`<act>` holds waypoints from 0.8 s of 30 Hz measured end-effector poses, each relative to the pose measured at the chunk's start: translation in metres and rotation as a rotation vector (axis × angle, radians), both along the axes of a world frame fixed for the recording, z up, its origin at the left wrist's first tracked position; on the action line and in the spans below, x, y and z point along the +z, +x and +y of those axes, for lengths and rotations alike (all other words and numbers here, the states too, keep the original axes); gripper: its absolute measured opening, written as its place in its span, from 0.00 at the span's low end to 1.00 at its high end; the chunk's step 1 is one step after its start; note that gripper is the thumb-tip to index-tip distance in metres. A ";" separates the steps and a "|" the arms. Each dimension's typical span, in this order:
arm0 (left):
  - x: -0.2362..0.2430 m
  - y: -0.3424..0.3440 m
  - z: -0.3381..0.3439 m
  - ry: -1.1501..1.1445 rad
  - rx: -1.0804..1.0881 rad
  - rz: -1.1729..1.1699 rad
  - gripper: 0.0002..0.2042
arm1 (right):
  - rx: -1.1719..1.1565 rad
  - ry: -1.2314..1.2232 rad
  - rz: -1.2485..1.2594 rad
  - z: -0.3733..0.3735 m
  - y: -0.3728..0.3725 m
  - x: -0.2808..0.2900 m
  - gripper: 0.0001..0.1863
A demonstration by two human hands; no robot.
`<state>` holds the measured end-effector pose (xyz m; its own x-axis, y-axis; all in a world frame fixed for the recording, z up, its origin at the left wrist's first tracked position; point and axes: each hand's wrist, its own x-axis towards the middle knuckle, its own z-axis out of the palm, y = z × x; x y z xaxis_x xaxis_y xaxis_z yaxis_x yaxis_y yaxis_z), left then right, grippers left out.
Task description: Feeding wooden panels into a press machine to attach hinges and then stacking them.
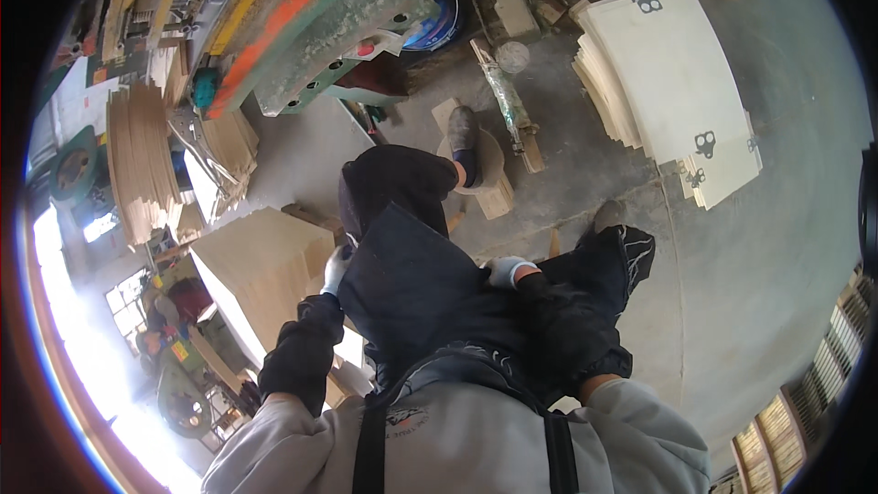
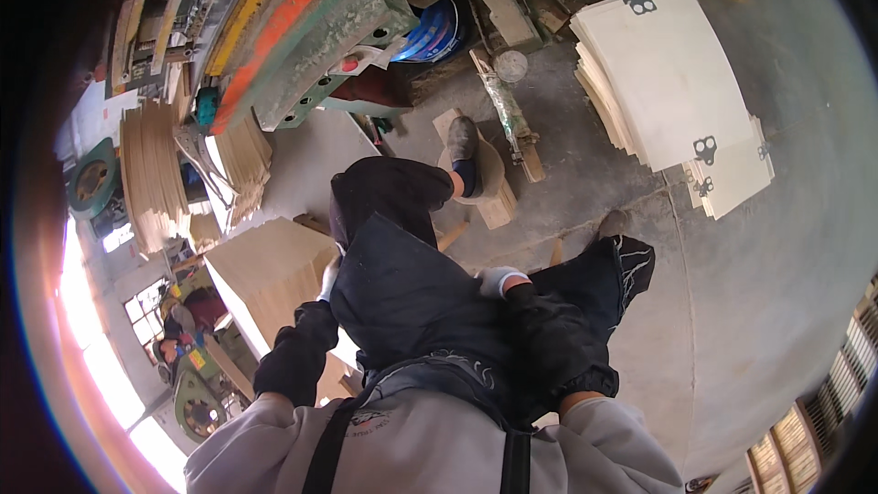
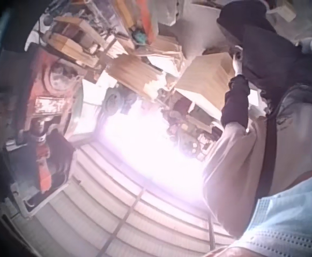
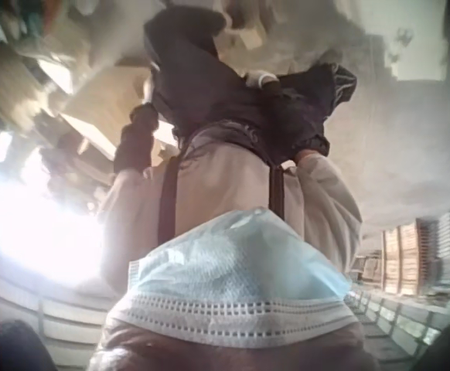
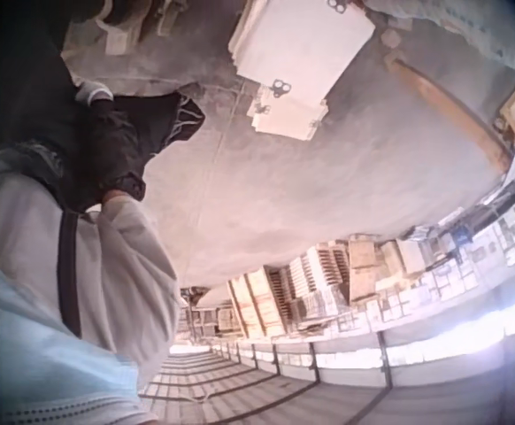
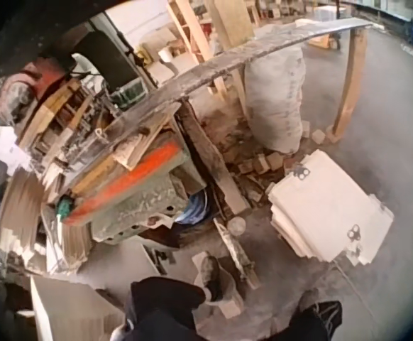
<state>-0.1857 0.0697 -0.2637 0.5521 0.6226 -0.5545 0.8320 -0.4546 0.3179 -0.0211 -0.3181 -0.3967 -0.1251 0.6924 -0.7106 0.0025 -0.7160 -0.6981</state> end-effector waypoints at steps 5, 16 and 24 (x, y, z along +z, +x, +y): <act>-0.084 -0.020 -0.028 -0.394 0.188 -0.102 0.20 | -0.064 -0.066 0.009 0.001 0.015 -0.027 0.28; -0.091 -0.054 -0.049 -0.464 0.240 -0.004 0.21 | -0.004 -0.300 -0.112 0.019 -0.025 -0.062 0.30; -0.071 -0.017 -0.060 -0.446 0.268 0.115 0.22 | 0.069 -0.229 -0.401 0.014 -0.036 -0.057 0.17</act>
<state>-0.2028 0.0092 -0.3343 0.3258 0.4233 -0.8454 0.9413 -0.0622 0.3317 -0.0571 -0.3042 -0.4536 0.1502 0.5116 -0.8460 0.2926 -0.8404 -0.4563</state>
